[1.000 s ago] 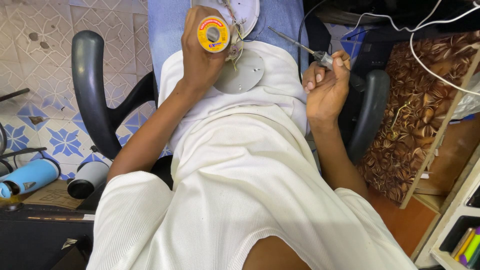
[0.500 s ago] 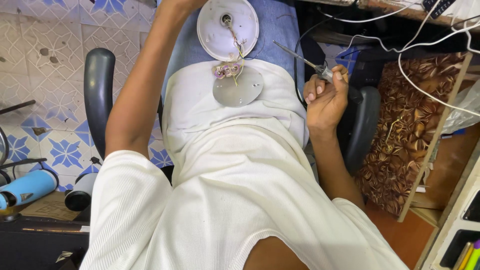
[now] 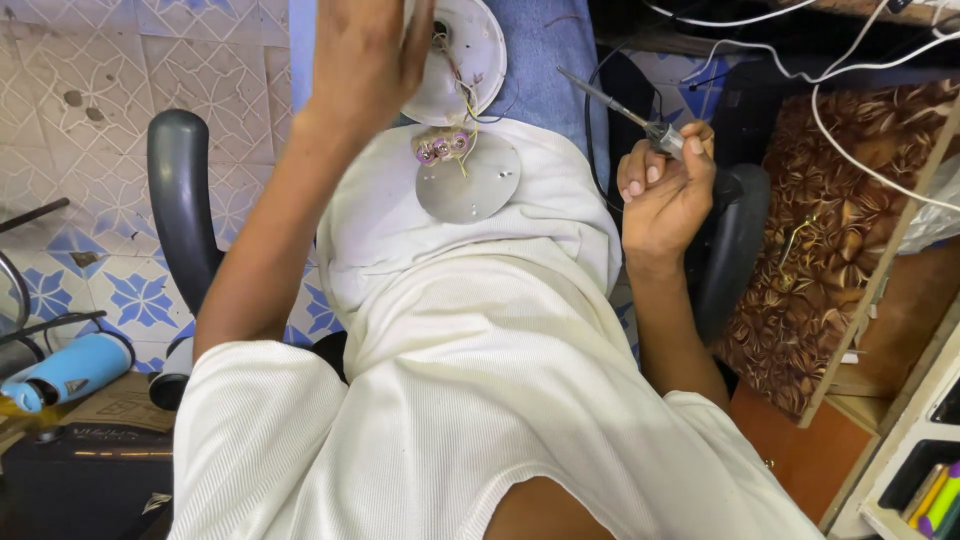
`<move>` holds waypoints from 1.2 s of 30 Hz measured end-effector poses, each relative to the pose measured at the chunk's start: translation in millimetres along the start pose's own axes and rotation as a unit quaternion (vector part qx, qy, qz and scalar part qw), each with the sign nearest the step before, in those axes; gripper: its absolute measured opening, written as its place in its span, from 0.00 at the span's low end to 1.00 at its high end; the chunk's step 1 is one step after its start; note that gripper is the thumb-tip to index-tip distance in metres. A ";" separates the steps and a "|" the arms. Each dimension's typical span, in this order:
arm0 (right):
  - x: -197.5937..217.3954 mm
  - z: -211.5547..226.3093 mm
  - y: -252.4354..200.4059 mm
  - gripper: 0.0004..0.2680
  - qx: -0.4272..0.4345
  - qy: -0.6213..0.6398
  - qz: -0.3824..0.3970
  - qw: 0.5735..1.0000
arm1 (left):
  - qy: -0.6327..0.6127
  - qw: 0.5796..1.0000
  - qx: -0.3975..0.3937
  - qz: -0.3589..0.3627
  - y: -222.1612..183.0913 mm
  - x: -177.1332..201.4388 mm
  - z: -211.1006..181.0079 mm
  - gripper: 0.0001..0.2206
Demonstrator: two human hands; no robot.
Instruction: Soldering wires onto a circular electronic component using a soldering iron and solder wire.
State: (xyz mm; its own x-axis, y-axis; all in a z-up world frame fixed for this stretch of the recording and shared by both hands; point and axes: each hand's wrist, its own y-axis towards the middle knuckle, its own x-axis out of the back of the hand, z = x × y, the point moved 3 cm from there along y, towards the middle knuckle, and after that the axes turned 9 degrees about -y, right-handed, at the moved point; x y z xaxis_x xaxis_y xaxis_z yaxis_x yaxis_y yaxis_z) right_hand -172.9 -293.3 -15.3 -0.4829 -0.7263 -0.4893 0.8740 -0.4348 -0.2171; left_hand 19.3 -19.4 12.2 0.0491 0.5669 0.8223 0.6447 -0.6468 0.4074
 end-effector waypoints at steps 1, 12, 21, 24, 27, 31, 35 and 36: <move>0.3 -1.1 0.5 0.04 -0.003 0.003 0.003 1.000 | -0.070 0.997 0.006 -0.023 1.3 18.6 -28.7 0.06; 5.1 0.3 -0.2 0.04 -0.003 -0.007 -0.009 1.000 | -0.040 0.997 0.024 0.068 -36.8 -32.7 -71.6 0.04; 2.1 11.4 3.8 0.05 0.036 -0.011 0.018 0.999 | -0.162 0.983 0.049 -0.069 -19.3 5.3 -62.0 0.04; -0.5 16.7 4.4 0.05 0.051 -0.026 0.016 0.998 | -0.163 0.982 0.065 -0.068 -23.0 -2.2 -55.1 0.03; -0.4 19.7 9.1 0.06 0.062 -0.038 0.009 0.997 | -0.161 0.982 0.080 -0.064 -24.1 -7.2 -44.2 0.04; -3.0 24.7 15.1 0.05 0.079 -0.040 0.028 0.996 | -0.191 0.978 0.067 -0.058 -28.0 -20.0 -25.8 0.03; -21.5 39.7 22.0 0.07 0.098 -0.071 0.045 0.992 | -0.213 0.974 0.044 -0.062 -22.5 -19.4 -21.4 0.04; -24.6 42.1 25.2 0.07 0.097 -0.071 0.043 0.992 | -0.215 0.974 0.044 -0.060 -21.9 -18.8 -20.5 0.04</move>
State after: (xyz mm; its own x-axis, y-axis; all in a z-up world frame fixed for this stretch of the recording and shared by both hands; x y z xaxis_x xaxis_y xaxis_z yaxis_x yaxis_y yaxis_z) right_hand -141.4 -308.8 26.8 -0.4212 -0.8268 -0.3727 0.8920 -0.4520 -0.0053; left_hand -11.3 -26.4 -4.0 0.2713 0.8091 0.5213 0.7280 -0.5268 0.4388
